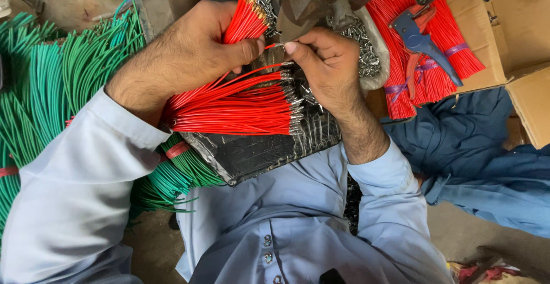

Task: The person holds a bundle of red wires in one hand and fits small metal crimp terminals onto the stripped ends of the wires one at a time, pressing each terminal on by hand and setting the finished wire aside with the growing bundle.

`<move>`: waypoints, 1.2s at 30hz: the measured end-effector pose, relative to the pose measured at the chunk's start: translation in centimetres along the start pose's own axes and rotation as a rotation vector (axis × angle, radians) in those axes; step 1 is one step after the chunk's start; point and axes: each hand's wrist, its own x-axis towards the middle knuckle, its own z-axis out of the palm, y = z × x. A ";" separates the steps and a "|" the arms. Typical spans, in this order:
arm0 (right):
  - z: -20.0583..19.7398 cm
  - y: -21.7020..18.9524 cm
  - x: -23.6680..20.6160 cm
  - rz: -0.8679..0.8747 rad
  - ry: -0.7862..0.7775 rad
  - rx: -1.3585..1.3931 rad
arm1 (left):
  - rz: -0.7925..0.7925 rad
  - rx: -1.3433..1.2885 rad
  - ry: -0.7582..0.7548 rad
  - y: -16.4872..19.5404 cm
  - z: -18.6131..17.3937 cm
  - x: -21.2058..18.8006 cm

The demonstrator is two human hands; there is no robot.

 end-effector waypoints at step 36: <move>-4.5 -1.8 -3.0 0.104 -0.097 -0.131 | -0.018 -0.046 -0.007 0.2 0.1 0.1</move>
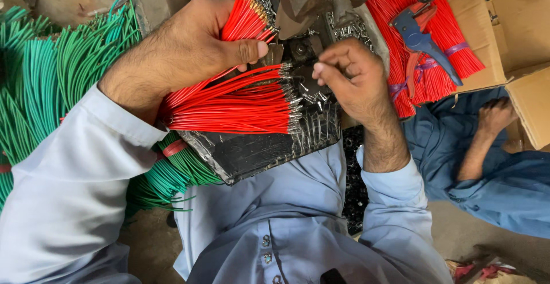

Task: The person holds a bundle of red wires in one hand and fits small metal crimp terminals onto the stripped ends of the wires one at a time, pressing each terminal on by hand and setting the finished wire aside with the growing bundle.

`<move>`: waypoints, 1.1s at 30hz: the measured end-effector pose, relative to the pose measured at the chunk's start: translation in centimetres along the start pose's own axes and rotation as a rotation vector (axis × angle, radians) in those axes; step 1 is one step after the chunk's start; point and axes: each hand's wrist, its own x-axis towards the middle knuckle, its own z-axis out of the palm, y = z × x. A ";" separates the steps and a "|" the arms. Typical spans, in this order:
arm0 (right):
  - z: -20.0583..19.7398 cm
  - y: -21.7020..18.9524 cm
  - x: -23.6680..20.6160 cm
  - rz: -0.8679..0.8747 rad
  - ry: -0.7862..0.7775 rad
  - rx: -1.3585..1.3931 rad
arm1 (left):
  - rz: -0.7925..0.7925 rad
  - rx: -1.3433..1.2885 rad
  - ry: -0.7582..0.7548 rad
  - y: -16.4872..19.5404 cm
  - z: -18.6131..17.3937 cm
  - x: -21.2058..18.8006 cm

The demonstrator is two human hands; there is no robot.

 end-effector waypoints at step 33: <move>3.9 -0.3 2.3 -0.137 0.042 0.181 | 0.010 0.076 0.019 -0.5 0.0 -0.3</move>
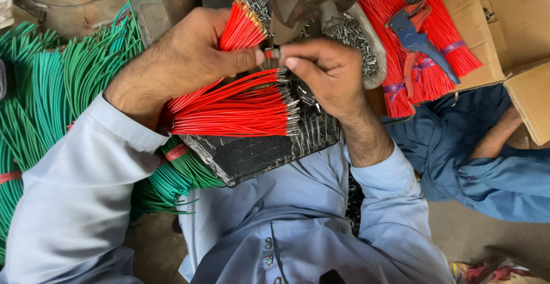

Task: The person holds a bundle of red wires in one hand and fits small metal crimp terminals onto the stripped ends of the wires one at a time, pressing each terminal on by hand and setting the finished wire aside with the growing bundle.

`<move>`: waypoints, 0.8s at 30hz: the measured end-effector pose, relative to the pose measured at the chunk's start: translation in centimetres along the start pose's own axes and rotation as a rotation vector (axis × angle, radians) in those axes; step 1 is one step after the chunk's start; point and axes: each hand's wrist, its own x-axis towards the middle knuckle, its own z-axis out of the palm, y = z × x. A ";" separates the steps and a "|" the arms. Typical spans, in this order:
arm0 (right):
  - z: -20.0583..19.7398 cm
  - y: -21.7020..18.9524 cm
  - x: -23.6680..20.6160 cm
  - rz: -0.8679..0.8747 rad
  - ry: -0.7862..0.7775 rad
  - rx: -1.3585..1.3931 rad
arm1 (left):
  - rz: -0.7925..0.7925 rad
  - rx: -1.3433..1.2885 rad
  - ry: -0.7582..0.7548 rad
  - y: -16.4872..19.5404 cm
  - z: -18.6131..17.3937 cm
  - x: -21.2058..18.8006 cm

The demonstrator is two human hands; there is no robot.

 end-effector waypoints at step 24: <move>-0.5 0.3 -0.2 -0.020 0.056 -0.038 | -0.032 -0.042 -0.010 0.0 0.0 0.2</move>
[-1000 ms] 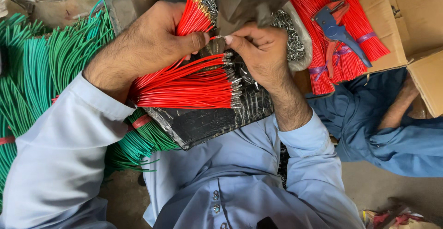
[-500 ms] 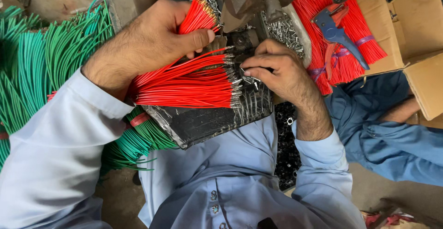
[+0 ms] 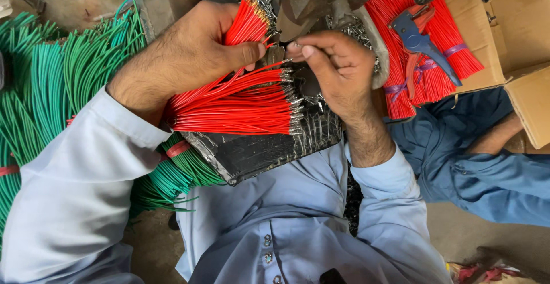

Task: The person holds a bundle of red wires in one hand and fits small metal crimp terminals onto the stripped ends of the wires one at a time, pressing each terminal on by hand and setting the finished wire aside with the growing bundle.

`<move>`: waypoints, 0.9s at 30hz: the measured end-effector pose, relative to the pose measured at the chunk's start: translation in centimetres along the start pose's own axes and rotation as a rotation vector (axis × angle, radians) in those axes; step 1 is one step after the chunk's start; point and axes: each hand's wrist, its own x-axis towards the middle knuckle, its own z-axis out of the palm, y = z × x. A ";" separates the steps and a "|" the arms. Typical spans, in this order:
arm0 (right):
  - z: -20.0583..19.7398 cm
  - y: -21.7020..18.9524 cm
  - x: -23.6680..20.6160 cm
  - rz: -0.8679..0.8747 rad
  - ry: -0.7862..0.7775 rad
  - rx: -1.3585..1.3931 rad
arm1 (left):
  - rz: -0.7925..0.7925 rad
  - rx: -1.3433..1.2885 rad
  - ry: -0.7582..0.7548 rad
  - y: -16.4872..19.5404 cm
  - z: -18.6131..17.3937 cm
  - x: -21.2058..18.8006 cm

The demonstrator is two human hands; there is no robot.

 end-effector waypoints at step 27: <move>-1.3 -2.9 -1.1 0.008 -0.163 -0.037 | 0.039 0.099 -0.032 0.3 0.0 -0.3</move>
